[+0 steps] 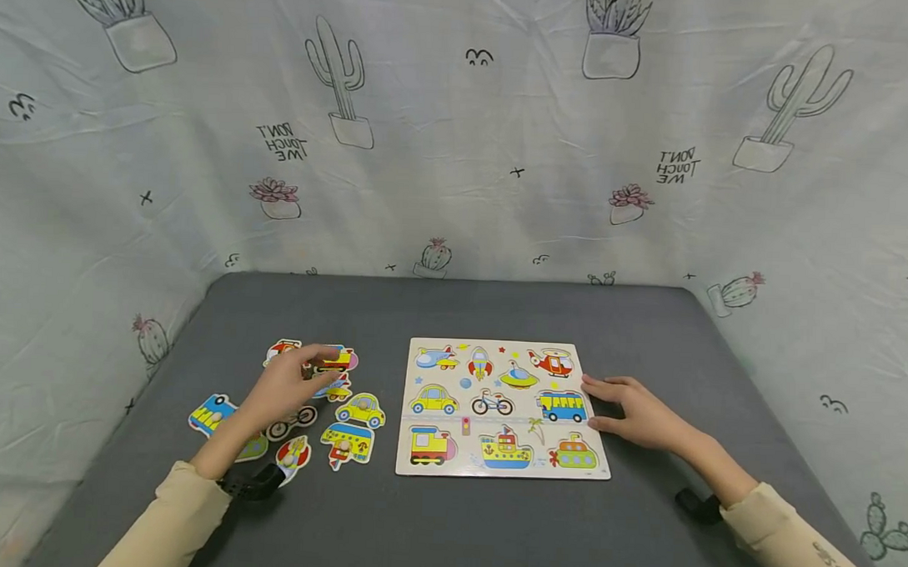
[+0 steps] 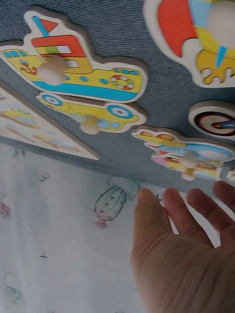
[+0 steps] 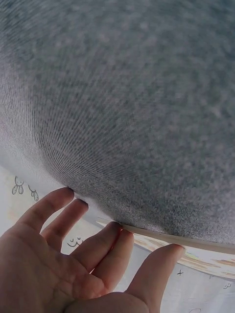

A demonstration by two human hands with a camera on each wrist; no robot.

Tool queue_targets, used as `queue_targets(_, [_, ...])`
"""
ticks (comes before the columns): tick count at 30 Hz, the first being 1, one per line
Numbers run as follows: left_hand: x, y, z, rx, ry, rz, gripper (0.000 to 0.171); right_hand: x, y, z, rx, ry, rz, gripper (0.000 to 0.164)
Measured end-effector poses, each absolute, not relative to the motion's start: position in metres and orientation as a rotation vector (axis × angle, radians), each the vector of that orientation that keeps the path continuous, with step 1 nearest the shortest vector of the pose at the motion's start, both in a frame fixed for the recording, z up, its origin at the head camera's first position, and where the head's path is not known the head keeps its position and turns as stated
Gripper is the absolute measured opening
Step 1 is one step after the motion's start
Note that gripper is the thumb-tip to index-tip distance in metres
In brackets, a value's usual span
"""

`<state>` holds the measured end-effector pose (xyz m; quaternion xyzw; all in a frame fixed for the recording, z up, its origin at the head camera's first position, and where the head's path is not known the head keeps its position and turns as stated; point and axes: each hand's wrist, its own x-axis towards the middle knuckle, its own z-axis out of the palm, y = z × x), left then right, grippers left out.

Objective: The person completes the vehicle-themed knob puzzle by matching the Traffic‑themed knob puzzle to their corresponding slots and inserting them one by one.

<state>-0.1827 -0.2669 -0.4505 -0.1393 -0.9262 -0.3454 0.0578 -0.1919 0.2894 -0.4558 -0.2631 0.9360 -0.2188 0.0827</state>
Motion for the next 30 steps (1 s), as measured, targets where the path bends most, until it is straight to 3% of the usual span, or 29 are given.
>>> queue_targets(30, [-0.182,-0.284,-0.468,-0.365,-2.805,-1.201,0.019,-0.183,0.286,-0.456,-0.753,2.821,-0.733,0.064])
